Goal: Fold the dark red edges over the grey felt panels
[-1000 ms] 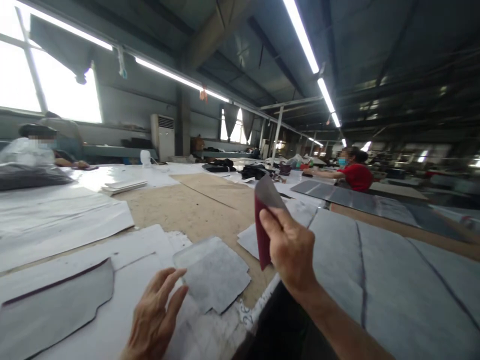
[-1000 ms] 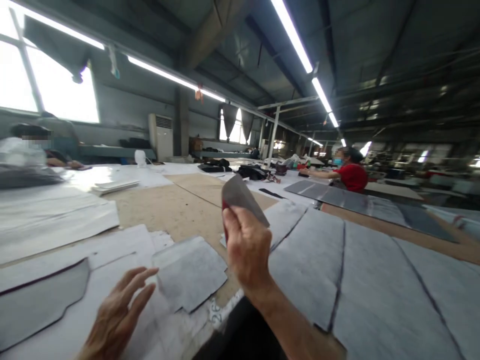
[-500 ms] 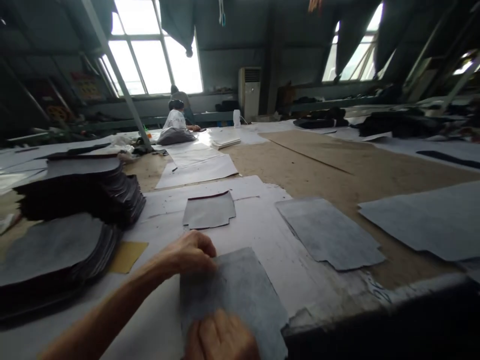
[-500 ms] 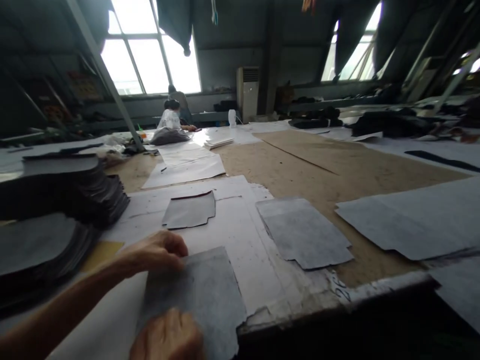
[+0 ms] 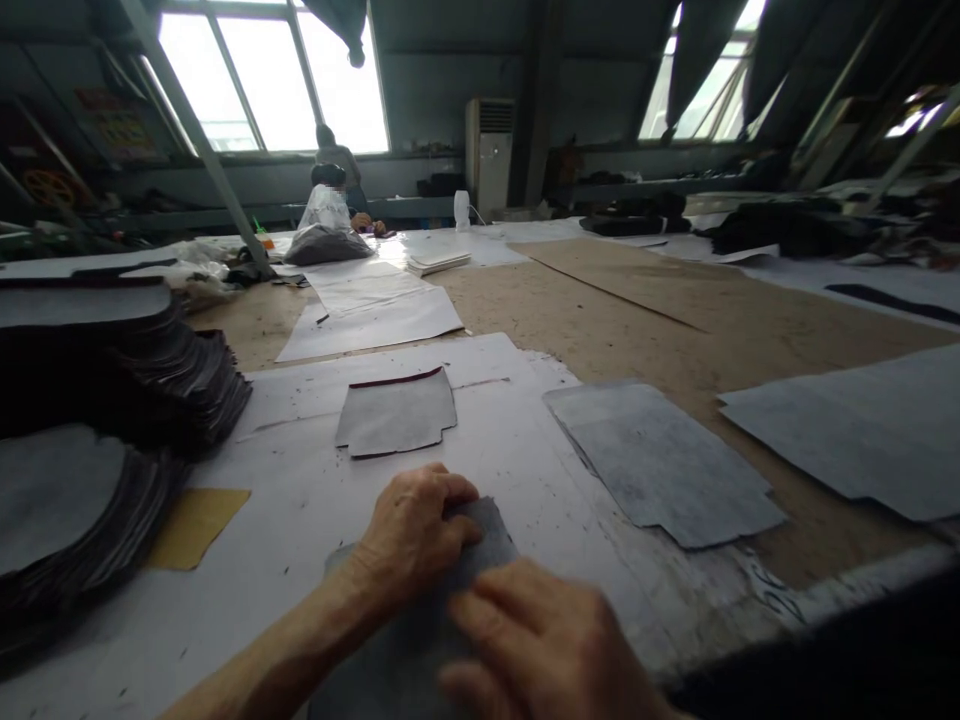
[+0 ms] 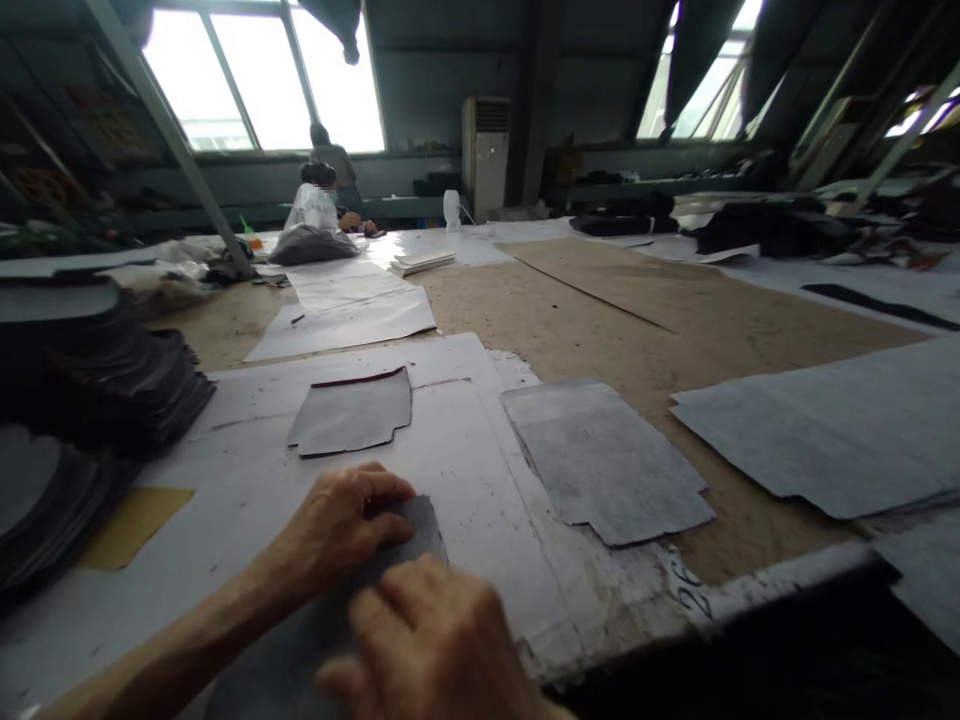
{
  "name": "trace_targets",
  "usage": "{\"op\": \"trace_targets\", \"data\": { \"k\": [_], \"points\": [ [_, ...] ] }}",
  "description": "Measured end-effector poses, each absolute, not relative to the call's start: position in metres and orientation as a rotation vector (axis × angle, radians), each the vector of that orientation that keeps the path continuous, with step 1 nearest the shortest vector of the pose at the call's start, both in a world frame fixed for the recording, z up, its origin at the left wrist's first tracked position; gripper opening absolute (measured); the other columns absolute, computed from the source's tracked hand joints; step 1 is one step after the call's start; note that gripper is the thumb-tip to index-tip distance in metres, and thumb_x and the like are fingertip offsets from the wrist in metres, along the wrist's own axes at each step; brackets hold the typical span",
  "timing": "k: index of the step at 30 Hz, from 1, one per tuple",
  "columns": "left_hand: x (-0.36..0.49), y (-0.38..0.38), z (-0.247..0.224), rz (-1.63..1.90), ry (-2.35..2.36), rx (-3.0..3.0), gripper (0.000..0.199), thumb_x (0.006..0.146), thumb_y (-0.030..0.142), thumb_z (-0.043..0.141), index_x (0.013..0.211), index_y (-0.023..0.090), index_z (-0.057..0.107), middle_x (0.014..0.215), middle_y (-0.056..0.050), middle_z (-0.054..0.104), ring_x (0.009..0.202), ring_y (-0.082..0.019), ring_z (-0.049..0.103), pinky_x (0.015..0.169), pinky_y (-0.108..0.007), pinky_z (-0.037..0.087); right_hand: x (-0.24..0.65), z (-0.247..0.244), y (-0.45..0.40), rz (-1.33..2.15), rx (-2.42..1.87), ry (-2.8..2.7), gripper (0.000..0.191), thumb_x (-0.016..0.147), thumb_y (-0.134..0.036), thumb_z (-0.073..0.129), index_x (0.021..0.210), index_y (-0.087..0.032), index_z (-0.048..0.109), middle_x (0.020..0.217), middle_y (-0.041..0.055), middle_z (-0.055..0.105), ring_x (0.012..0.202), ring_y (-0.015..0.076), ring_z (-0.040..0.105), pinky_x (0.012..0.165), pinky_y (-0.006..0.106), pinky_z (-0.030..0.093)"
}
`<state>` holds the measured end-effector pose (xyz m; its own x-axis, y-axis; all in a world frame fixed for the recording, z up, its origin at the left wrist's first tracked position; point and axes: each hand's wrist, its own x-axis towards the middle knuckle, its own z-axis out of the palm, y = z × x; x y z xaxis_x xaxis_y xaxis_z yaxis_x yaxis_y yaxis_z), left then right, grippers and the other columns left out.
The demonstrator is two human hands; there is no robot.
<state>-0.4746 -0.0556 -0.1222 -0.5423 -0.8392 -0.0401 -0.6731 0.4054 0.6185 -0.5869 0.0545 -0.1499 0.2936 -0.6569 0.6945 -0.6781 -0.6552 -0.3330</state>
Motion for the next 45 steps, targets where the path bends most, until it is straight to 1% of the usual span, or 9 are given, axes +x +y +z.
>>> {"op": "trace_targets", "data": {
  "k": [4, 9, 13, 20, 29, 32, 36, 38, 45],
  "points": [
    [-0.471, -0.05, -0.135, -0.767, -2.324, 1.177, 0.018, 0.072, 0.015, 0.063, 0.085, 0.023, 0.072, 0.08, -0.002, 0.06, 0.077, -0.017, 0.053, 0.074, -0.034, 0.043, -0.637, -0.143, 0.041, 0.998, 2.423, -1.46, 0.026, 0.088, -0.004, 0.038, 0.1, -0.007, 0.061, 0.085, 0.0075, 0.053, 0.075, 0.0186, 0.048, 0.063, 0.03, 0.038],
    [-0.468, -0.048, -0.144, -0.483, -2.381, 0.933, 0.019, 0.077, 0.012, 0.061, 0.092, 0.021, 0.07, 0.08, -0.004, 0.057, 0.077, -0.019, 0.052, 0.069, -0.038, 0.048, -0.644, -0.156, 0.035, 0.823, 2.396, -1.471, 0.031, 0.087, -0.004, 0.04, 0.111, -0.005, 0.059, 0.086, 0.0075, 0.051, 0.077, 0.021, 0.044, 0.064, 0.034, 0.038],
    [-0.467, -0.046, -0.151, -0.272, -2.41, 0.724, 0.023, 0.08, 0.006, 0.053, 0.097, 0.016, 0.066, 0.08, -0.006, 0.056, 0.073, -0.018, 0.049, 0.061, -0.035, 0.051, -0.642, -0.158, 0.035, 0.805, 2.42, -1.5, 0.035, 0.084, -0.001, 0.039, 0.114, -0.005, 0.057, 0.09, 0.0085, 0.052, 0.08, 0.0224, 0.044, 0.067, 0.037, 0.041],
    [-0.464, -0.044, -0.154, -0.158, -2.5, 0.583, 0.027, 0.085, 0.002, 0.042, 0.106, 0.01, 0.058, 0.086, -0.008, 0.054, 0.078, -0.018, 0.044, 0.065, -0.037, 0.052, -0.644, -0.157, 0.032, 0.786, 2.483, -1.565, 0.043, 0.077, 0.002, 0.039, 0.116, -0.005, 0.055, 0.092, 0.0093, 0.052, 0.082, 0.0235, 0.045, 0.066, 0.039, 0.05],
    [-0.465, -0.041, -0.15, -0.031, -2.588, 0.473, 0.026, 0.087, 0.007, 0.041, 0.109, 0.003, 0.054, 0.086, -0.01, 0.053, 0.077, -0.019, 0.042, 0.064, -0.041, 0.055, -0.645, -0.159, 0.034, 0.792, 2.507, -1.57, 0.04, 0.08, 0.001, 0.039, 0.116, -0.007, 0.054, 0.094, 0.0092, 0.051, 0.083, 0.0232, 0.045, 0.066, 0.039, 0.05],
    [-0.466, -0.041, -0.149, 0.005, -2.594, 0.447, 0.026, 0.086, 0.006, 0.041, 0.108, 0.001, 0.055, 0.085, -0.01, 0.054, 0.076, -0.019, 0.043, 0.064, -0.041, 0.055, -0.645, -0.159, 0.033, 0.828, 2.479, -1.57, 0.037, 0.081, 0.0, 0.039, 0.113, -0.008, 0.055, 0.093, 0.0088, 0.051, 0.082, 0.0229, 0.045, 0.065, 0.038, 0.048],
    [-0.467, -0.04, -0.146, 0.074, -2.616, 0.436, 0.027, 0.084, 0.004, 0.04, 0.106, 0.0, 0.056, 0.083, -0.011, 0.054, 0.076, -0.02, 0.044, 0.062, -0.04, 0.055, -0.644, -0.159, 0.031, 1.003, 2.435, -1.592, 0.02, 0.087, -0.003, 0.043, 0.1, -0.009, 0.057, 0.089, 0.0063, 0.052, 0.082, 0.0197, 0.048, 0.067, 0.033, 0.046],
    [-0.467, -0.039, -0.145, 0.102, -2.629, 0.443, 0.027, 0.083, 0.003, 0.041, 0.105, 0.001, 0.056, 0.082, -0.01, 0.053, 0.075, -0.02, 0.043, 0.062, -0.039, 0.054, -0.644, -0.158, 0.031, 1.061, 2.399, -1.58, 0.018, 0.089, -0.005, 0.044, 0.102, -0.008, 0.057, 0.089, 0.0061, 0.052, 0.083, 0.0185, 0.049, 0.068, 0.032, 0.046],
    [-0.468, -0.037, -0.145, 0.155, -2.696, 0.481, 0.016, 0.081, 0.004, 0.045, 0.091, 0.008, 0.056, 0.081, -0.007, 0.05, 0.072, -0.019, 0.042, 0.062, -0.038, 0.05, -0.643, -0.157, 0.03, 0.753, 2.441, -1.503, 0.046, 0.081, 0.0, 0.036, 0.124, -0.009, 0.049, 0.089, 0.0091, 0.05, 0.078, 0.0228, 0.046, 0.058, 0.037, 0.05]
  ]
}}
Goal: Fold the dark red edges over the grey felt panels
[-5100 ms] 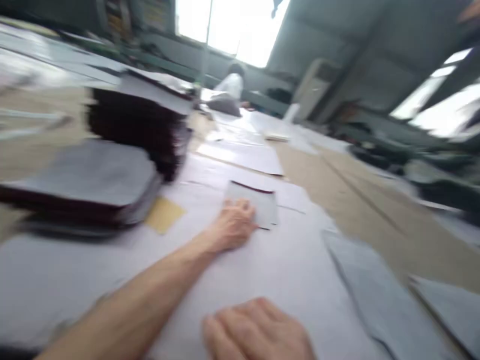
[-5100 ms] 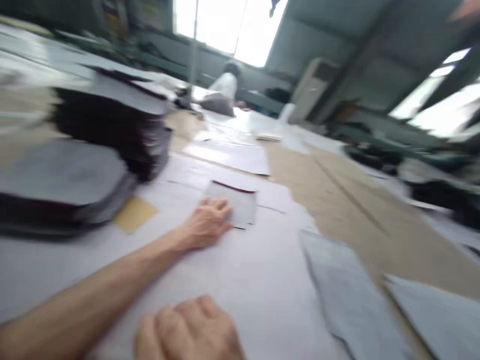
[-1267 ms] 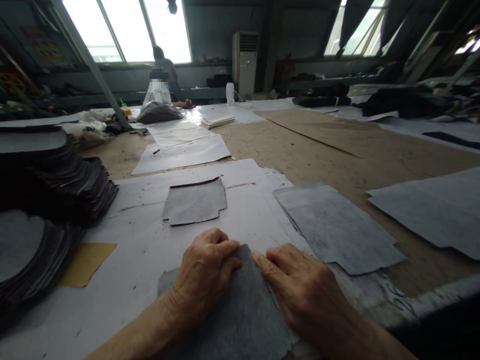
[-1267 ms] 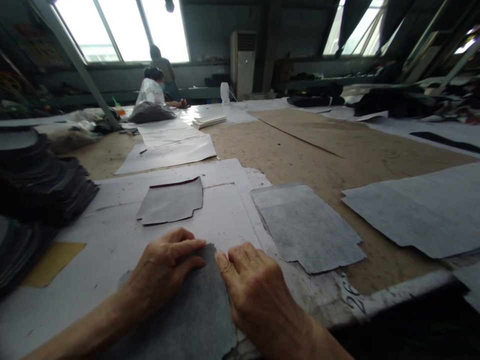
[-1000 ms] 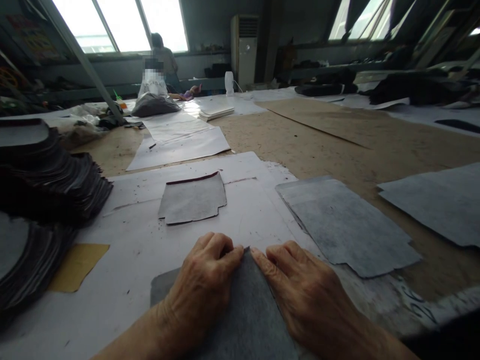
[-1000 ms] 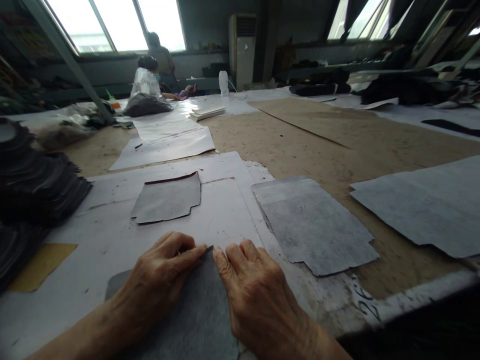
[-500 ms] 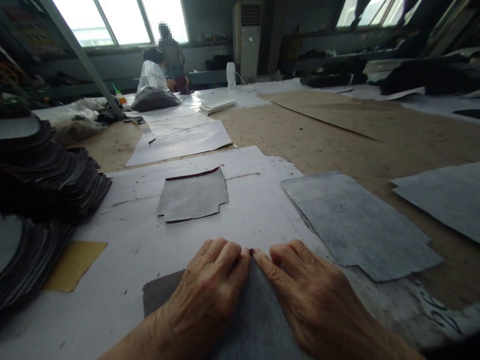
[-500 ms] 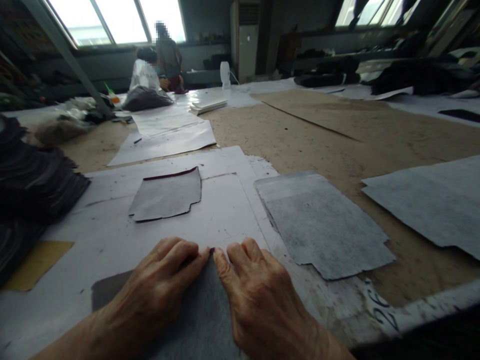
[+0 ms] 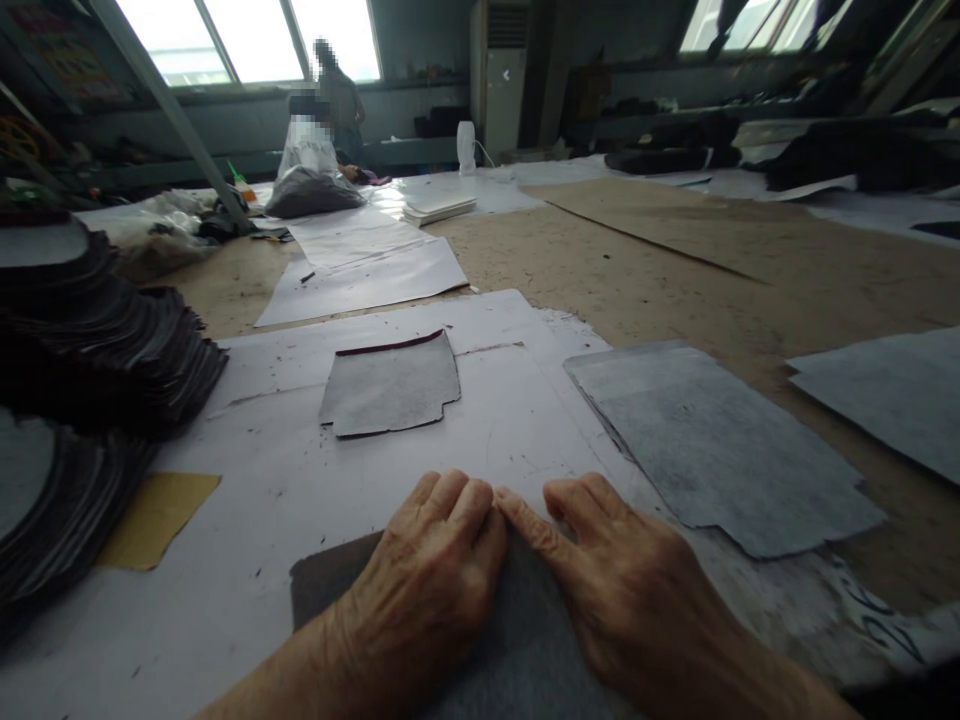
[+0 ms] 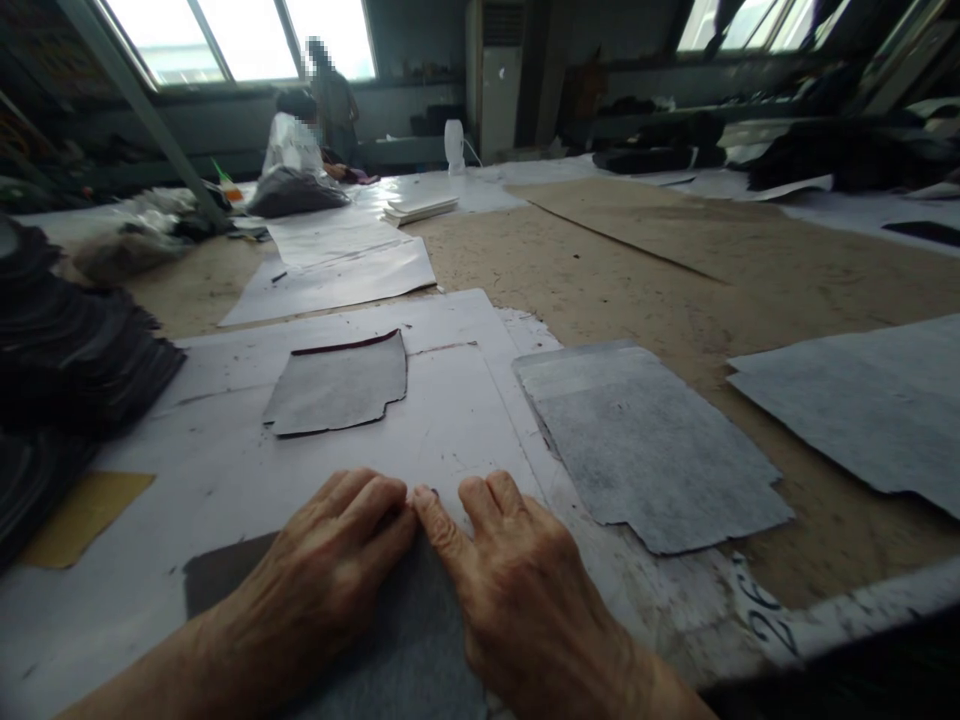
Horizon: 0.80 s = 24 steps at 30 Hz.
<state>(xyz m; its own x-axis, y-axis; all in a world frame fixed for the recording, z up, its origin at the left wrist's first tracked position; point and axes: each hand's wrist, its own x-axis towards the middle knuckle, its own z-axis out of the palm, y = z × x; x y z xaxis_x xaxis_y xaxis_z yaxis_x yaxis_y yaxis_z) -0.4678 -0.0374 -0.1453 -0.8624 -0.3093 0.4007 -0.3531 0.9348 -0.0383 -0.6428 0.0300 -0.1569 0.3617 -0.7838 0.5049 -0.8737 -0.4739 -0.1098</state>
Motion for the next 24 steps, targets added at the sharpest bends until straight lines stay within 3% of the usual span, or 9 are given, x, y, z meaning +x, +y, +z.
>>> {"op": "trace_targets", "data": {
  "k": [8, 20, 24],
  "points": [
    [-0.459, -0.038, -0.141, 0.04, -2.756, 0.507, 0.025, 0.084, 0.005, 0.046, 0.108, 0.004, 0.053, 0.09, -0.01, 0.052, 0.08, -0.02, 0.043, 0.071, -0.04, 0.054, -0.643, -0.157, 0.031, 0.592, 2.425, -1.475, 0.044, 0.078, -0.001, 0.042, 0.12, -0.008, 0.056, 0.095, 0.011, 0.051, 0.082, 0.0253, 0.047, 0.061, 0.04, 0.051],
    [-0.408, -0.046, -0.146, 0.034, -2.64, 0.38, 0.034, 0.086, 0.001, 0.042, 0.12, 0.003, 0.049, 0.095, -0.01, 0.05, 0.085, -0.017, 0.042, 0.073, -0.033, 0.05, -0.642, -0.152, 0.031, 0.468, 2.412, -1.401, 0.042, 0.082, -0.001, 0.036, 0.117, -0.007, 0.058, 0.094, 0.0121, 0.052, 0.08, 0.0242, 0.047, 0.061, 0.037, 0.049],
    [-0.412, -0.046, -0.147, -0.015, -2.651, 0.402, 0.031, 0.087, 0.002, 0.04, 0.115, 0.004, 0.051, 0.091, -0.009, 0.05, 0.082, -0.017, 0.042, 0.072, -0.033, 0.05, -0.635, -0.146, 0.029, 0.469, 2.405, -1.297, 0.04, 0.09, -0.001, 0.027, 0.114, -0.004, 0.059, 0.112, 0.012, 0.053, 0.1, 0.0257, 0.047, 0.078, 0.041, 0.046]
  ]
}}
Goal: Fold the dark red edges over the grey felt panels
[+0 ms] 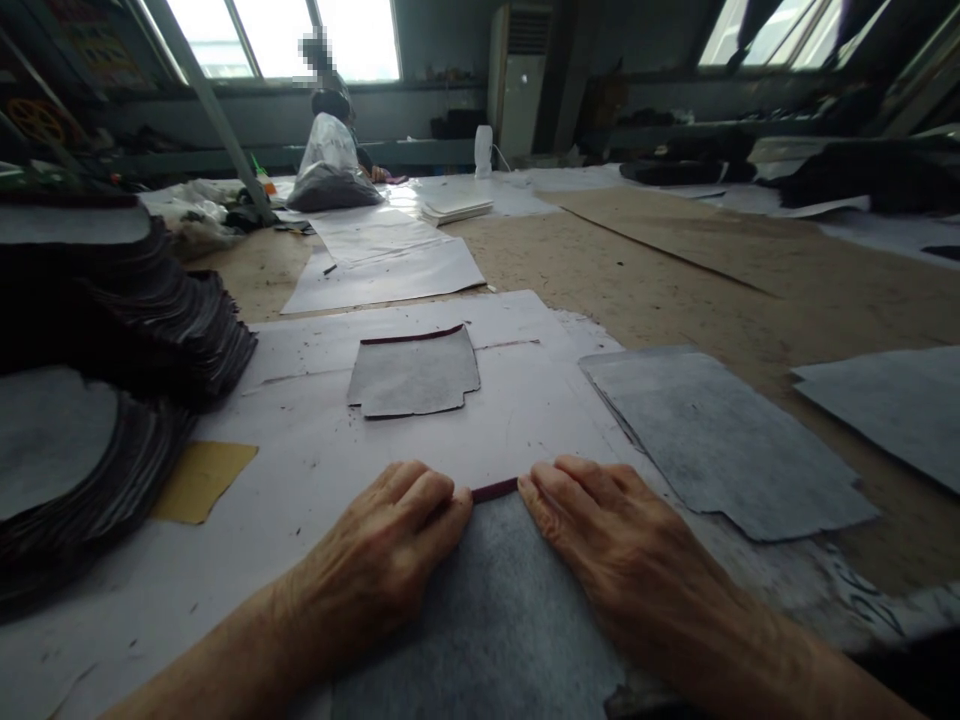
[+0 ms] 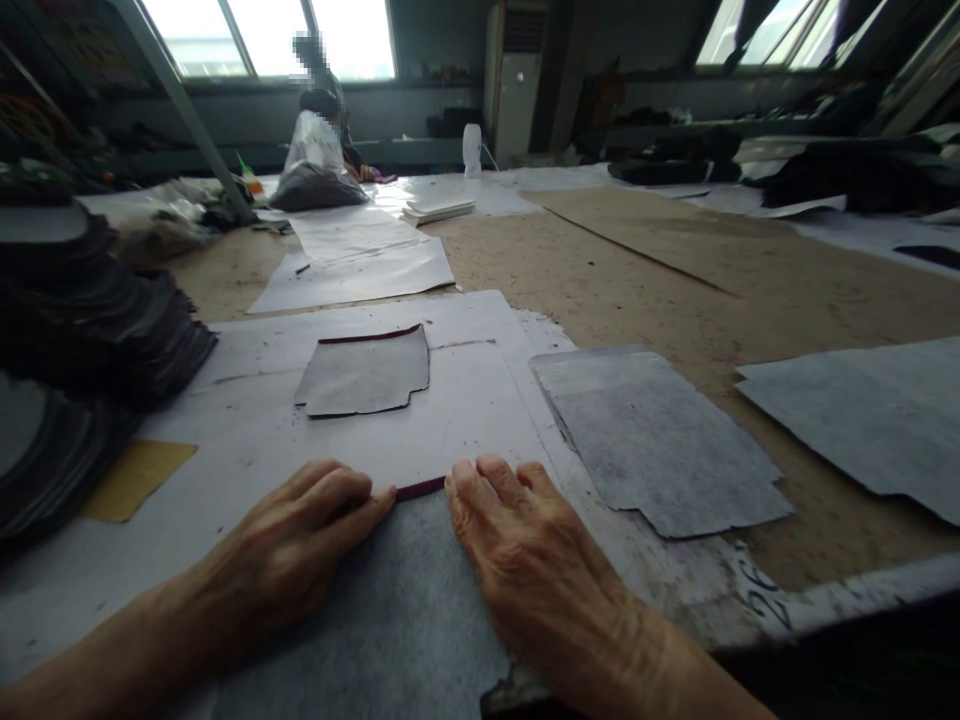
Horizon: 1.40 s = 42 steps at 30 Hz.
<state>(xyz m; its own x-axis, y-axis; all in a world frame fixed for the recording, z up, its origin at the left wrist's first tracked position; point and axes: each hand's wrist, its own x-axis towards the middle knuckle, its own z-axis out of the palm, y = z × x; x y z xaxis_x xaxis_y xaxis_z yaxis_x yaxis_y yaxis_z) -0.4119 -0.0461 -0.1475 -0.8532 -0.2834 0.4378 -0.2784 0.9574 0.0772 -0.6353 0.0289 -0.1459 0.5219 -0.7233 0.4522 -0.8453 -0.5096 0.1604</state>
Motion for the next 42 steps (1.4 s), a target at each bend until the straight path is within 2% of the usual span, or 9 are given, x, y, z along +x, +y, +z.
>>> {"op": "trace_targets", "data": {
  "k": [2, 5, 10, 16, 19, 24, 26, 32, 42],
  "points": [
    [-0.413, -0.046, -0.147, -0.031, -2.66, 0.401, 0.029, 0.088, 0.004, 0.039, 0.113, 0.004, 0.052, 0.089, -0.008, 0.051, 0.08, -0.017, 0.042, 0.07, -0.033, 0.05, -0.633, -0.142, 0.027, 0.5, 2.411, -1.257, 0.04, 0.093, -0.001, 0.024, 0.111, -0.003, 0.06, 0.116, 0.0107, 0.052, 0.107, 0.0241, 0.044, 0.086, 0.04, 0.043],
    [-0.413, -0.047, -0.145, -0.057, -2.678, 0.415, 0.027, 0.088, 0.005, 0.037, 0.11, 0.006, 0.054, 0.088, -0.008, 0.051, 0.077, -0.017, 0.041, 0.066, -0.032, 0.049, -0.635, -0.138, 0.024, 0.504, 2.456, -1.229, 0.042, 0.094, -0.002, 0.02, 0.112, -0.004, 0.059, 0.114, 0.0103, 0.054, 0.107, 0.0221, 0.045, 0.088, 0.038, 0.042],
    [-0.415, -0.048, -0.146, -0.033, -2.693, 0.414, 0.027, 0.087, 0.006, 0.037, 0.108, 0.006, 0.054, 0.086, -0.008, 0.051, 0.075, -0.018, 0.041, 0.065, -0.034, 0.047, -0.658, -0.142, 0.015, 0.734, 2.632, -1.419, 0.033, 0.094, -0.01, 0.036, 0.115, -0.016, 0.061, 0.118, 0.0073, 0.054, 0.113, 0.0226, 0.046, 0.091, 0.042, 0.045],
    [-0.415, -0.048, -0.144, 0.031, -2.736, 0.424, 0.026, 0.088, 0.007, 0.035, 0.106, 0.008, 0.054, 0.087, -0.007, 0.052, 0.075, -0.019, 0.042, 0.065, -0.034, 0.047, -0.659, -0.138, 0.003, 1.094, 2.48, -1.711, 0.017, 0.088, -0.013, 0.052, 0.091, -0.02, 0.067, 0.101, 0.0014, 0.061, 0.091, 0.0141, 0.058, 0.082, 0.028, 0.05],
    [-0.416, -0.047, -0.143, 0.057, -2.739, 0.416, 0.025, 0.089, 0.009, 0.035, 0.106, 0.009, 0.054, 0.086, -0.007, 0.052, 0.075, -0.018, 0.042, 0.065, -0.034, 0.046, -0.634, -0.135, 0.004, 1.027, 2.416, -1.505, 0.025, 0.089, -0.006, 0.044, 0.099, -0.014, 0.065, 0.097, 0.0053, 0.06, 0.09, 0.0179, 0.055, 0.079, 0.034, 0.05],
    [-0.416, -0.046, -0.144, 0.027, -2.723, 0.407, 0.02, 0.087, 0.009, 0.041, 0.101, 0.008, 0.055, 0.085, -0.007, 0.052, 0.074, -0.018, 0.042, 0.065, -0.035, 0.046, -0.598, -0.144, 0.01, 0.777, 2.522, -1.396, 0.032, 0.091, -0.005, 0.031, 0.09, -0.005, 0.063, 0.082, 0.01, 0.055, 0.078, 0.0224, 0.049, 0.066, 0.038, 0.051],
    [-0.413, -0.047, -0.145, -0.007, -2.71, 0.418, 0.021, 0.088, 0.009, 0.04, 0.102, 0.008, 0.055, 0.084, -0.006, 0.052, 0.074, -0.018, 0.043, 0.065, -0.035, 0.047, -0.597, -0.149, 0.012, 0.762, 2.516, -1.369, 0.032, 0.092, -0.006, 0.031, 0.093, -0.003, 0.063, 0.082, 0.0101, 0.055, 0.077, 0.0225, 0.048, 0.065, 0.038, 0.051],
    [-0.385, -0.054, -0.15, -0.188, -2.541, 0.409, 0.03, 0.086, 0.002, 0.041, 0.113, 0.009, 0.052, 0.089, -0.007, 0.054, 0.078, -0.016, 0.044, 0.068, -0.03, 0.048, -0.605, -0.151, 0.012, 0.747, 2.486, -1.33, 0.03, 0.091, -0.004, 0.036, 0.102, -0.005, 0.064, 0.084, 0.0081, 0.056, 0.078, 0.0209, 0.051, 0.066, 0.034, 0.049],
    [-0.374, -0.053, -0.149, -0.039, -2.584, 0.358, 0.028, 0.087, 0.006, 0.041, 0.114, 0.004, 0.052, 0.088, -0.009, 0.056, 0.08, -0.017, 0.047, 0.069, -0.034, 0.049, -0.601, -0.144, 0.012, 0.567, 2.464, -1.252, 0.039, 0.093, -0.005, 0.029, 0.115, -0.012, 0.061, 0.087, 0.0061, 0.056, 0.073, 0.0192, 0.052, 0.057, 0.031, 0.051]
  ]
}}
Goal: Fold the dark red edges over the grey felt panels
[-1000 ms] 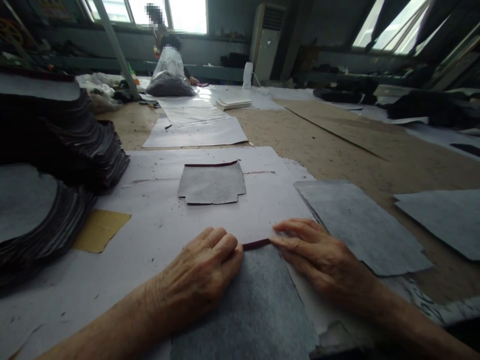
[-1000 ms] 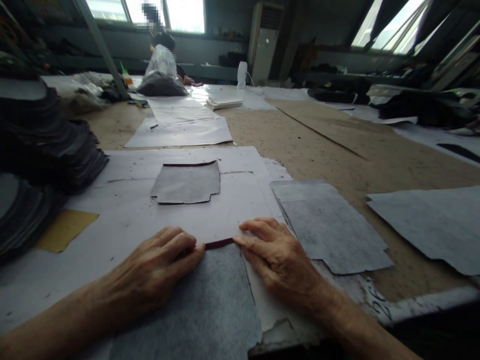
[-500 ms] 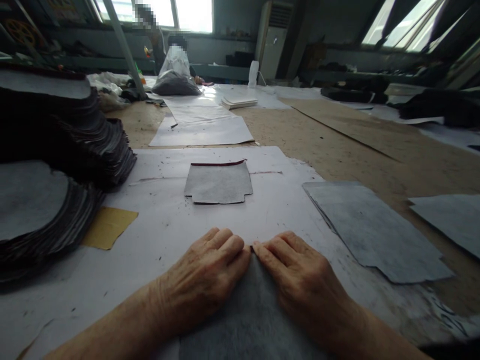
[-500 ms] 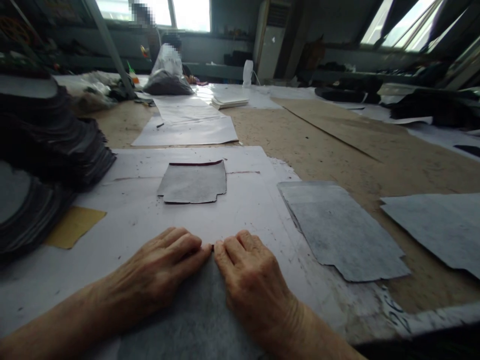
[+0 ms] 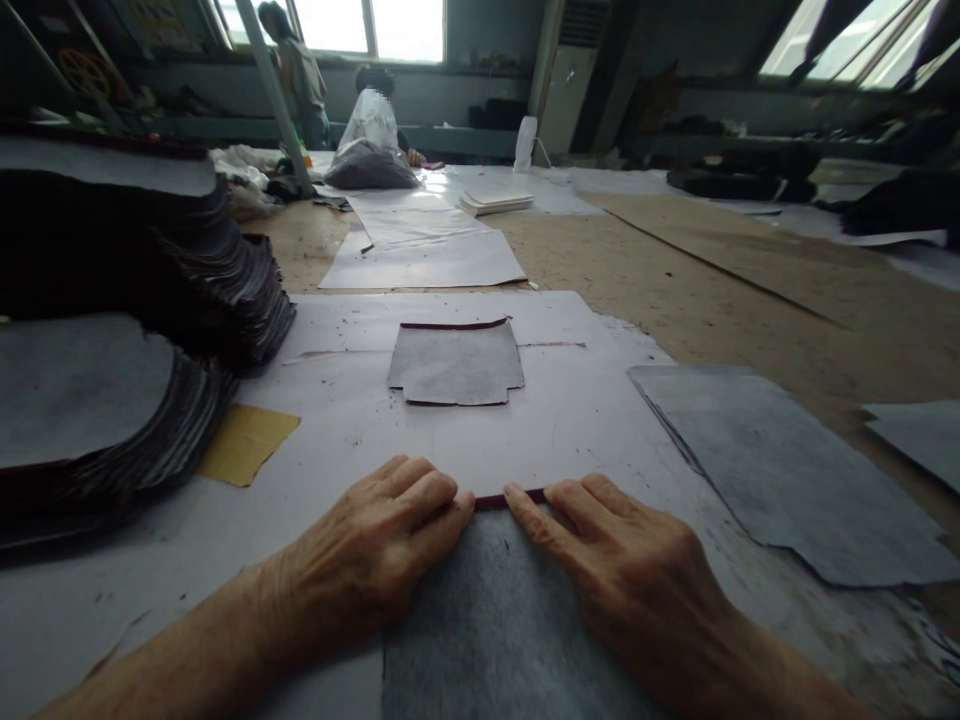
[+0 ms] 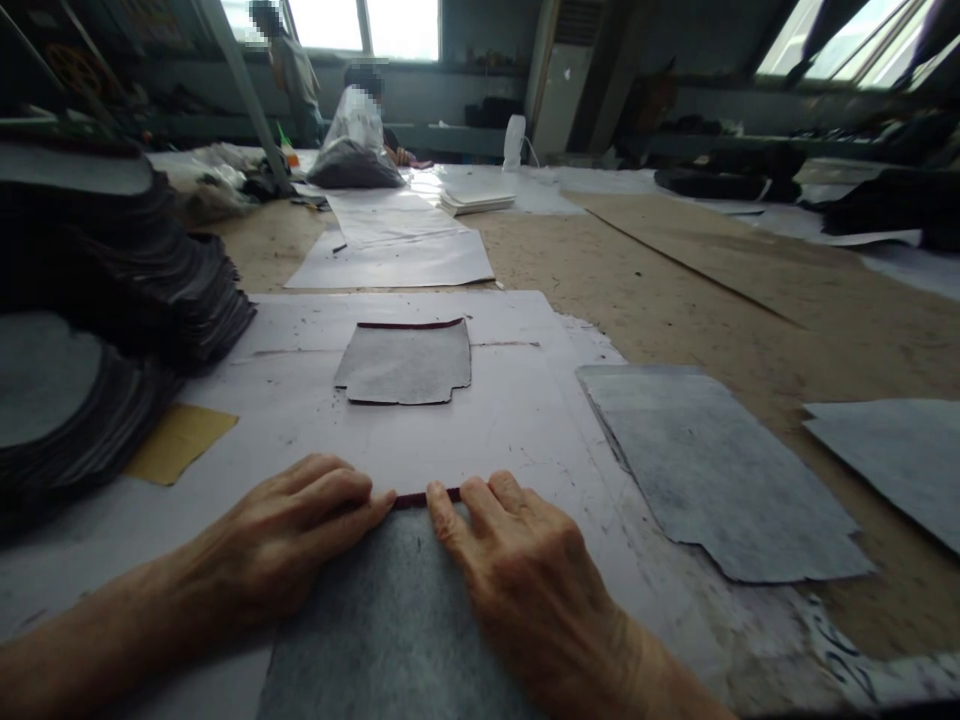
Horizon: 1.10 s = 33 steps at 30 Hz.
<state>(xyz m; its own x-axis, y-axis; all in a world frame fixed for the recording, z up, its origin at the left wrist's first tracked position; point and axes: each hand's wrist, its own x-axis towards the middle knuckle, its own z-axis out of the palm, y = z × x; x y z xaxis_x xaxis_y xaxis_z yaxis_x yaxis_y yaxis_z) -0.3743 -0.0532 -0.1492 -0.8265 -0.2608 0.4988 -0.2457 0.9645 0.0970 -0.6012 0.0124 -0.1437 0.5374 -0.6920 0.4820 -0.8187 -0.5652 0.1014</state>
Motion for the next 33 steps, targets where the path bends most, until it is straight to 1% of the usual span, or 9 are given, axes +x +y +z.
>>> {"op": "trace_targets", "data": {
  "k": [3, 6, 10, 12, 15, 18, 21, 26, 33],
  "points": [
    [-0.376, -0.052, -0.148, -0.042, -2.64, 0.368, 0.027, 0.088, 0.008, 0.041, 0.112, 0.002, 0.053, 0.087, -0.009, 0.055, 0.077, -0.018, 0.045, 0.067, -0.035, 0.047, -0.592, -0.135, 0.012, 0.426, 2.473, -1.202, 0.038, 0.086, -0.003, 0.036, 0.114, -0.008, 0.062, 0.083, 0.0087, 0.055, 0.07, 0.0214, 0.051, 0.056, 0.034, 0.052],
    [-0.379, -0.051, -0.148, -0.032, -2.662, 0.359, 0.026, 0.089, 0.009, 0.04, 0.109, 0.001, 0.053, 0.086, -0.008, 0.055, 0.076, -0.018, 0.045, 0.065, -0.036, 0.047, -0.576, -0.131, 0.009, 0.347, 2.398, -1.205, 0.035, 0.079, -0.002, 0.039, 0.099, -0.005, 0.067, 0.078, 0.0121, 0.055, 0.07, 0.0262, 0.051, 0.059, 0.042, 0.052],
    [-0.379, -0.052, -0.147, -0.117, -2.626, 0.371, 0.019, 0.089, 0.009, 0.038, 0.092, 0.007, 0.057, 0.084, -0.008, 0.055, 0.075, -0.018, 0.045, 0.064, -0.036, 0.048, -0.563, -0.139, 0.001, 0.643, 2.497, -1.174, 0.031, 0.086, -0.002, 0.036, 0.084, -0.007, 0.066, 0.075, 0.0088, 0.054, 0.069, 0.0227, 0.05, 0.056, 0.036, 0.048],
    [-0.374, -0.052, -0.147, -0.166, -2.576, 0.401, 0.018, 0.088, 0.007, 0.04, 0.096, 0.007, 0.057, 0.085, -0.008, 0.056, 0.076, -0.017, 0.047, 0.067, -0.034, 0.049, -0.564, -0.144, -0.002, 0.743, 2.543, -1.157, 0.029, 0.088, -0.003, 0.036, 0.087, -0.006, 0.065, 0.077, 0.0086, 0.053, 0.069, 0.0207, 0.048, 0.058, 0.034, 0.046],
    [-0.362, -0.053, -0.146, -0.23, -2.483, 0.451, 0.028, 0.083, 0.0, 0.044, 0.108, 0.006, 0.055, 0.086, -0.008, 0.057, 0.077, -0.015, 0.048, 0.067, -0.029, 0.05, -0.568, -0.148, -0.003, 0.738, 2.556, -1.139, 0.028, 0.089, -0.004, 0.037, 0.093, -0.003, 0.065, 0.08, 0.0097, 0.053, 0.071, 0.02, 0.047, 0.059, 0.033, 0.043],
    [-0.354, -0.054, -0.146, -0.234, -2.448, 0.465, 0.032, 0.081, -0.003, 0.044, 0.108, 0.008, 0.056, 0.085, -0.007, 0.057, 0.075, -0.014, 0.047, 0.064, -0.028, 0.048, -0.57, -0.148, -0.002, 0.732, 2.55, -1.118, 0.03, 0.09, -0.004, 0.036, 0.093, -0.003, 0.065, 0.08, 0.009, 0.054, 0.071, 0.0196, 0.047, 0.059, 0.032, 0.041],
    [-0.351, -0.054, -0.147, -0.209, -2.495, 0.445, 0.034, 0.08, -0.004, 0.043, 0.108, 0.008, 0.055, 0.085, -0.008, 0.057, 0.075, -0.015, 0.047, 0.064, -0.031, 0.048, -0.57, -0.148, -0.001, 0.75, 2.532, -1.118, 0.033, 0.092, -0.003, 0.033, 0.096, -0.004, 0.066, 0.08, 0.0071, 0.055, 0.072, 0.0184, 0.048, 0.062, 0.031, 0.042],
    [-0.354, -0.052, -0.146, -0.089, -2.542, 0.42, 0.025, 0.085, 0.003, 0.041, 0.104, 0.005, 0.056, 0.083, -0.01, 0.057, 0.075, -0.017, 0.046, 0.063, -0.034, 0.048, -0.572, -0.148, 0.0, 0.708, 2.545, -1.093, 0.037, 0.095, -0.004, 0.029, 0.108, -0.008, 0.063, 0.088, 0.0057, 0.058, 0.077, 0.0181, 0.051, 0.066, 0.032, 0.043],
    [-0.356, -0.05, -0.146, -0.07, -2.599, 0.395, 0.022, 0.086, 0.005, 0.04, 0.099, 0.003, 0.058, 0.08, -0.008, 0.056, 0.073, -0.017, 0.045, 0.062, -0.035, 0.044, -0.565, -0.14, -0.003, 0.581, 2.566, -1.059, 0.036, 0.095, -0.008, 0.03, 0.108, -0.009, 0.063, 0.082, 0.0072, 0.053, 0.071, 0.0193, 0.048, 0.058, 0.031, 0.041]
  ]
}}
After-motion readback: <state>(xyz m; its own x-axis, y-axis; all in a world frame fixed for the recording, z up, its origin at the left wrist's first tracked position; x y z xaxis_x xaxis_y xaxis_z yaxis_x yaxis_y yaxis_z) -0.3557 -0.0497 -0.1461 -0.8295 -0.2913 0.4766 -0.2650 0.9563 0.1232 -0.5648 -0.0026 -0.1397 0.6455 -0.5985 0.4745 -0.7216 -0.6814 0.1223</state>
